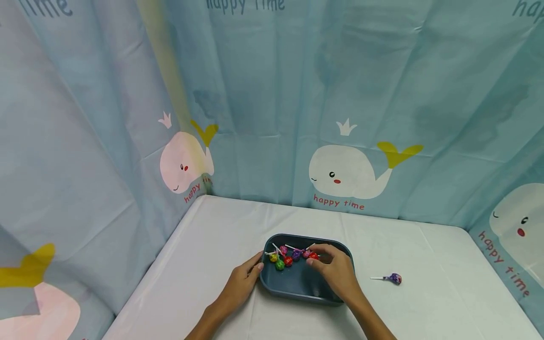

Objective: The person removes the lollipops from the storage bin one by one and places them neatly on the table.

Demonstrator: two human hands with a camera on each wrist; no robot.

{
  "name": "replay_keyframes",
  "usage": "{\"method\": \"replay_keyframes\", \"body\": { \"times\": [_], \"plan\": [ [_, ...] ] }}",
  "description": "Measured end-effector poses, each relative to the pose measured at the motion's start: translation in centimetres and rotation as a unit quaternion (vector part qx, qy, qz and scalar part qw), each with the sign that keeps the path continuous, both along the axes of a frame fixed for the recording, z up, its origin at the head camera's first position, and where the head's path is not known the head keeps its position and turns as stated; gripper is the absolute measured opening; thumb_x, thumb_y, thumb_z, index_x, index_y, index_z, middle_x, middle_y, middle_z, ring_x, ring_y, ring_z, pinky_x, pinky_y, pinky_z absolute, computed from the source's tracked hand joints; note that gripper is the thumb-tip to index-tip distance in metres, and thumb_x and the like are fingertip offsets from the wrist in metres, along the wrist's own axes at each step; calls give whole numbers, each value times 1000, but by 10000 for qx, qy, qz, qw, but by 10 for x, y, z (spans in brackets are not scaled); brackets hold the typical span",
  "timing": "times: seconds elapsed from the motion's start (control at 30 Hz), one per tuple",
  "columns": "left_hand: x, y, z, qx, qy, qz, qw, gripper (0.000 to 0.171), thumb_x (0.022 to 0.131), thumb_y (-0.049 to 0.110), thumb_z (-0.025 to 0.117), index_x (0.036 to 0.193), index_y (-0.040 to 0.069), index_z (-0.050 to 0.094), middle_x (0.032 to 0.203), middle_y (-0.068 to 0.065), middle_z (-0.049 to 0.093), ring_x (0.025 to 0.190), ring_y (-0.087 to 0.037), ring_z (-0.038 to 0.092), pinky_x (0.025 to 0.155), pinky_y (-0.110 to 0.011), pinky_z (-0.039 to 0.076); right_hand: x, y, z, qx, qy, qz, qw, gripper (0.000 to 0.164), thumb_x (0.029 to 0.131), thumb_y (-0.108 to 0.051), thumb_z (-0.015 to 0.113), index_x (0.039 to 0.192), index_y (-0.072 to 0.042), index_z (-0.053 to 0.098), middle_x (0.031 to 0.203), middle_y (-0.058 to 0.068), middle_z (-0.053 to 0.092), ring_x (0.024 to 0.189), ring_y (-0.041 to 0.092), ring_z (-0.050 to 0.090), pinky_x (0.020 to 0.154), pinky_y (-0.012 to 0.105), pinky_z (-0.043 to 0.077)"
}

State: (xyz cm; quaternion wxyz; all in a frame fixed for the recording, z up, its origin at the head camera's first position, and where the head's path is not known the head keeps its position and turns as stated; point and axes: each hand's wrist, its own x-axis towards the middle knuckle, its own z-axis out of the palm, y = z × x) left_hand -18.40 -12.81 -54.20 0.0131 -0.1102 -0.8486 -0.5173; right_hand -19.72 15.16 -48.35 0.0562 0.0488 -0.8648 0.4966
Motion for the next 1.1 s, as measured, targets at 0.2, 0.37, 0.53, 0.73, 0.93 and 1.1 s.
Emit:
{"method": "replay_keyframes", "body": {
  "times": [0.2,0.37,0.53,0.73,0.93,1.1],
  "plan": [
    [1,0,0,22,1,10,10000,49,114,29,51,158,8,51,158,-11,54,148,-33,49,121,-53,40,3,6,2,-18,83,-175,9998,25,90,-13,86,114,-15,80,106,-2,75,93,12,71,85,25,61],
    [0,0,0,28,-26,23,10000,49,114,29,52,158,9,51,158,-10,54,148,-33,49,121,-53,40,5,14,5,-260,6,-322,9991,30,91,-12,85,120,-10,76,106,1,77,93,13,75,84,19,61],
    [0,-1,0,21,-17,21,10000,49,114,30,52,158,9,51,159,-10,54,149,-33,48,122,-53,40,10,23,6,-234,149,-420,9987,28,93,-18,84,120,-12,78,108,2,73,93,12,75,88,15,58],
    [0,-1,0,30,-15,29,10000,49,114,29,53,158,8,51,158,-10,54,149,-32,49,121,-52,40,16,33,6,-390,130,-558,9976,32,93,-32,85,118,-14,75,104,1,78,93,10,75,87,18,61],
    [1,-1,1,76,-29,14,10000,50,114,29,53,158,7,50,159,-10,53,149,-32,48,121,-52,40,21,42,9,-519,135,-653,9964,39,93,-33,84,122,-8,74,108,5,78,97,11,75,86,14,59],
    [1,-2,0,74,-20,18,10000,49,114,28,53,158,8,51,159,-10,53,149,-31,48,121,-53,40,26,51,11,-525,189,-740,9957,39,94,-29,84,126,-6,75,117,7,76,99,5,72,85,11,57]
  ]
}}
